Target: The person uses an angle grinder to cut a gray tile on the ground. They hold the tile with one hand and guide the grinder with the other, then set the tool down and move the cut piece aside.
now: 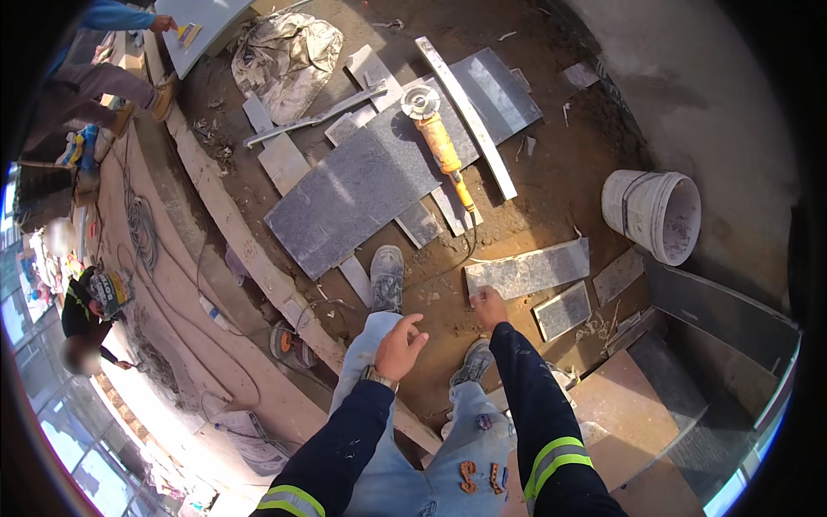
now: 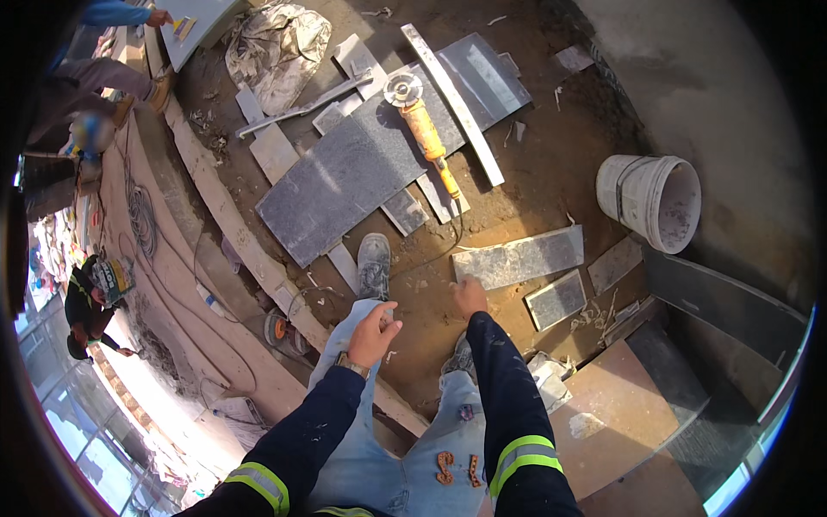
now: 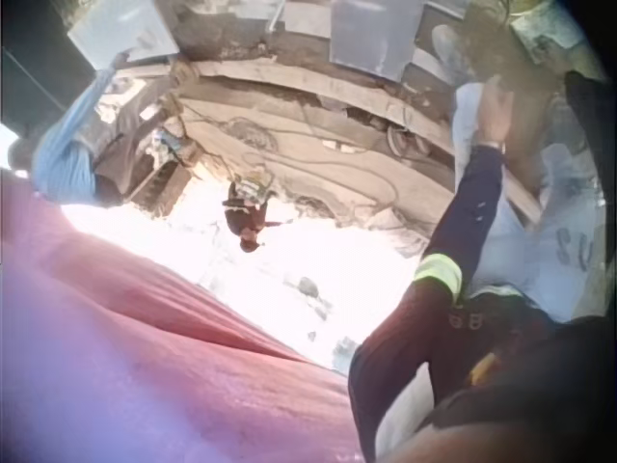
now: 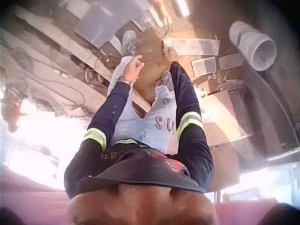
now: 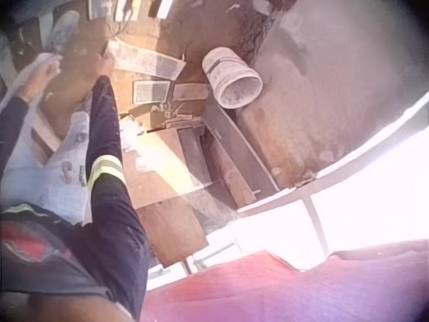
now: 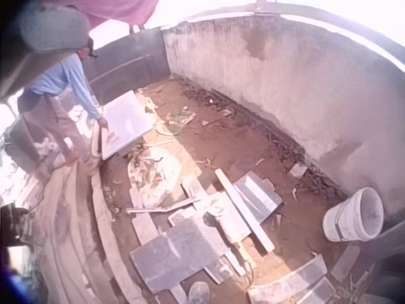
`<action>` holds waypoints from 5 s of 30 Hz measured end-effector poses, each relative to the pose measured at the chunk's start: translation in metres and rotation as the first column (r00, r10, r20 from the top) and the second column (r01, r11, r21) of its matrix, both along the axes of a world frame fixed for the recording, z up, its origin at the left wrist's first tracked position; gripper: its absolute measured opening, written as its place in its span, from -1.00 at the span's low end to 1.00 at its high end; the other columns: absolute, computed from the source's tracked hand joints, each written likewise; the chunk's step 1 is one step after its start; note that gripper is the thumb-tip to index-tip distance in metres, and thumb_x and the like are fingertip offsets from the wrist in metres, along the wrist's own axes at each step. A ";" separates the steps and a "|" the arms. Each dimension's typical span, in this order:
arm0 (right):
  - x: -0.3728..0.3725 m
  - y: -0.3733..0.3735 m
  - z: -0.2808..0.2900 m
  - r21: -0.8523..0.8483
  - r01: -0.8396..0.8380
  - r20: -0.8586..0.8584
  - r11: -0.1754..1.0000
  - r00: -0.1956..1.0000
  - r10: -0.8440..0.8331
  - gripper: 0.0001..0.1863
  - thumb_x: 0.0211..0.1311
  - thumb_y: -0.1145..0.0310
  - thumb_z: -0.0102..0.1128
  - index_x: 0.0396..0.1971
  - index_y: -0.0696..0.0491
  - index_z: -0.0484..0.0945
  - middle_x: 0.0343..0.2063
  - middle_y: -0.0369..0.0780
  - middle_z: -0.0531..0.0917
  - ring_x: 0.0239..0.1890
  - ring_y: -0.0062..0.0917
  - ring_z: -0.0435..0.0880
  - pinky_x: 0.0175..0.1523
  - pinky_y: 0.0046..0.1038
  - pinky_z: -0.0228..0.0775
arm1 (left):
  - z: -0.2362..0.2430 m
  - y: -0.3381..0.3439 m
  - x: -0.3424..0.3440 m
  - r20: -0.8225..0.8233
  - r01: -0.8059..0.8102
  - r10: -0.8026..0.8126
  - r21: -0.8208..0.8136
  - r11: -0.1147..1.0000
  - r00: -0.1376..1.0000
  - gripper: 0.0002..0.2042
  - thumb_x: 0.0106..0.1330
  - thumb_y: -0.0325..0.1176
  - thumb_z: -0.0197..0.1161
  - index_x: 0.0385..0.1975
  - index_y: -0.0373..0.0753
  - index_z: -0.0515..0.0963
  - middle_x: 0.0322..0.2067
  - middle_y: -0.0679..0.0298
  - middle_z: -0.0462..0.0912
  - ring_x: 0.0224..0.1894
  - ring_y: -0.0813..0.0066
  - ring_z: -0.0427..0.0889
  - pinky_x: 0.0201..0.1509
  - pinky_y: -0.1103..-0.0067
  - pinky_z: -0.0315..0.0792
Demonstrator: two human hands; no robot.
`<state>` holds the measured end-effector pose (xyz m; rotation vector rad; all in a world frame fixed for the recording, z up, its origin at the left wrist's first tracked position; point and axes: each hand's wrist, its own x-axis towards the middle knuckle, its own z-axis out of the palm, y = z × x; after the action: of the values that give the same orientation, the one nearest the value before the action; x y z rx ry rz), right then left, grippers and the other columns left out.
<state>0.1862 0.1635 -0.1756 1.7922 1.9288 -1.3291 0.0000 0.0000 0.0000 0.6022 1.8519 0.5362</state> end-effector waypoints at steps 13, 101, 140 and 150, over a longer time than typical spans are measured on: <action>-0.154 0.160 -0.221 0.116 -0.034 0.165 0.993 0.986 0.014 -0.54 -0.02 0.21 0.34 -0.21 0.25 0.51 -0.34 0.02 0.69 -0.23 -0.12 0.70 -0.14 -0.20 0.52 | -0.043 0.059 -0.030 -0.110 0.411 -0.399 0.135 0.901 0.910 -0.52 0.22 -0.18 0.30 0.10 -0.20 0.42 -0.24 0.16 0.48 -0.24 0.11 0.58 -0.19 0.31 0.48; 0.038 -0.266 0.485 -0.697 0.378 -0.448 0.610 0.435 -0.781 -0.66 -0.02 0.49 0.23 -0.20 0.15 0.38 -0.56 -0.24 0.44 -0.60 -0.54 0.48 -0.51 -0.50 0.44 | 0.488 -0.178 -0.300 -0.247 0.444 0.587 0.869 -0.217 0.771 -0.43 0.53 0.07 -0.37 0.01 -0.32 0.43 -0.01 -0.07 0.57 0.15 -0.06 0.48 0.39 0.07 0.14; 0.014 -0.018 -0.039 -0.707 -0.101 -0.569 0.700 0.670 -0.478 -0.83 0.06 0.51 0.25 -0.38 0.16 0.44 -0.63 -0.25 0.55 -0.64 -0.56 0.56 -0.50 -0.54 0.38 | -0.263 0.192 0.018 0.750 -0.645 0.265 0.270 0.715 0.606 -0.40 0.28 0.13 0.25 0.00 -0.35 0.45 -0.31 0.13 0.63 -0.33 0.33 0.72 -0.34 0.47 0.65; -0.026 0.033 -0.109 -0.652 -0.202 -0.637 0.731 0.669 -0.384 -0.33 0.47 -0.23 -0.54 -0.08 0.07 0.38 -0.45 -0.14 0.63 -0.64 -0.49 0.58 -0.53 -0.46 0.50 | -0.275 0.187 -0.034 0.702 -0.788 0.386 0.429 0.442 0.598 -0.54 0.27 -0.05 0.22 -0.09 -0.37 0.47 -0.31 0.06 0.65 -0.37 0.32 0.70 -0.31 0.45 0.63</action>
<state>0.1600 0.1968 -0.2843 1.0178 1.2110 -2.6836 -0.0345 0.1872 -0.2745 0.1646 1.2170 1.8226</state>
